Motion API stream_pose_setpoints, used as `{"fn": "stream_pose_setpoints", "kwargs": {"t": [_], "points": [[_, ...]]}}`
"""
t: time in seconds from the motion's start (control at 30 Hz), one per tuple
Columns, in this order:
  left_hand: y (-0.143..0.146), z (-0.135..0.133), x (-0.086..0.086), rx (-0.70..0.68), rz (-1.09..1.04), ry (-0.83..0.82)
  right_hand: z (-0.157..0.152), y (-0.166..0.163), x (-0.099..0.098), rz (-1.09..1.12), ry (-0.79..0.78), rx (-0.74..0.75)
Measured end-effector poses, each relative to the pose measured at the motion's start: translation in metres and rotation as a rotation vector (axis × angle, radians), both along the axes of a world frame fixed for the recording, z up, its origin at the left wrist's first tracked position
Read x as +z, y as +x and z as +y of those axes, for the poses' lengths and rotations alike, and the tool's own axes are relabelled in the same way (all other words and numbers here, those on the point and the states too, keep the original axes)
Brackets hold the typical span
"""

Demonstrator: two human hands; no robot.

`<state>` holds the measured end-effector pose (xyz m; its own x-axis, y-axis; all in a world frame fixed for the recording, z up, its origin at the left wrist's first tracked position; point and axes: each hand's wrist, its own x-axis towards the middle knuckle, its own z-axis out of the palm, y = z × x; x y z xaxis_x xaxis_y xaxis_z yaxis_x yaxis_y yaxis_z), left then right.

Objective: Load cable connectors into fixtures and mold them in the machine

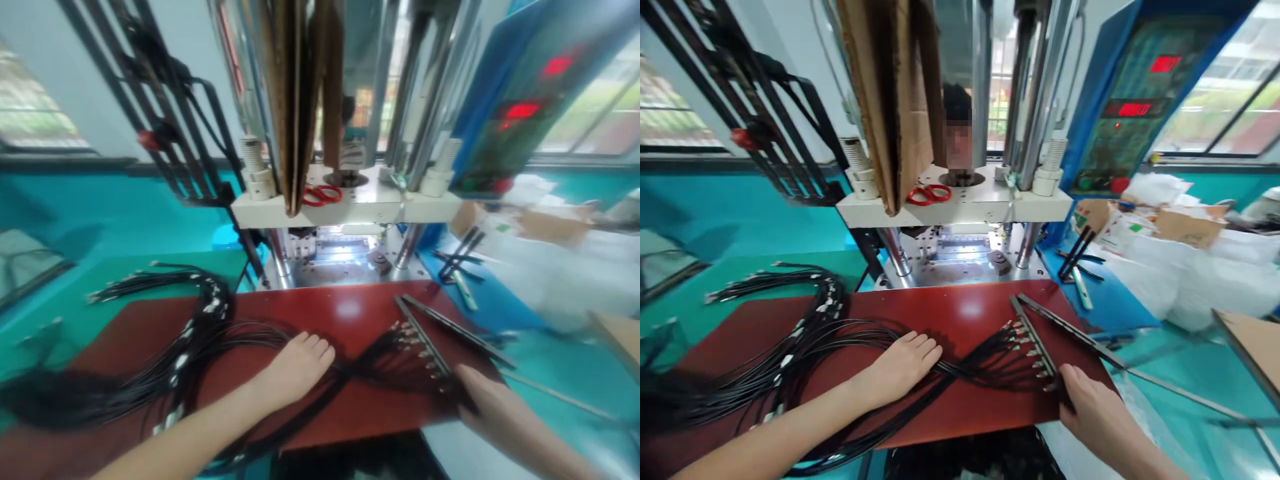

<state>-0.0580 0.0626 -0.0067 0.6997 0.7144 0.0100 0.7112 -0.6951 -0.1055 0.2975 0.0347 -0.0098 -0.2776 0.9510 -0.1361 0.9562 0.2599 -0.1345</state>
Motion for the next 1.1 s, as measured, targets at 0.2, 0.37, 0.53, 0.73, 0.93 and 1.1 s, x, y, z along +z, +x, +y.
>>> {"fn": "stream_pose_setpoints", "kwargs": {"t": [0.2, 0.37, 0.53, 0.73, 0.93, 1.1], "points": [[0.013, -0.004, 0.000, -0.068, 0.023, 0.002, 0.021, -0.010, 0.040, -0.121, 0.003, -0.005], [0.019, 0.001, 0.011, -0.023, -0.008, 0.013, 0.054, -0.009, 0.061, -0.053, -0.083, -0.139], [0.026, 0.010, 0.027, 0.023, -0.075, 0.045, 0.085, -0.016, 0.088, -0.053, 0.050, -0.223], [0.026, 0.021, 0.037, 0.124, -0.097, 0.112, 0.122, -0.026, 0.112, 0.082, 0.258, -0.184], [0.020, 0.027, 0.046, 0.228, -0.085, 0.132, 0.177, -0.054, 0.099, 0.220, 0.220, -0.082], [0.016, 0.042, 0.053, 0.314, -0.045, 0.087, 0.230, -0.084, 0.063, 0.280, 0.169, 0.002]]}}
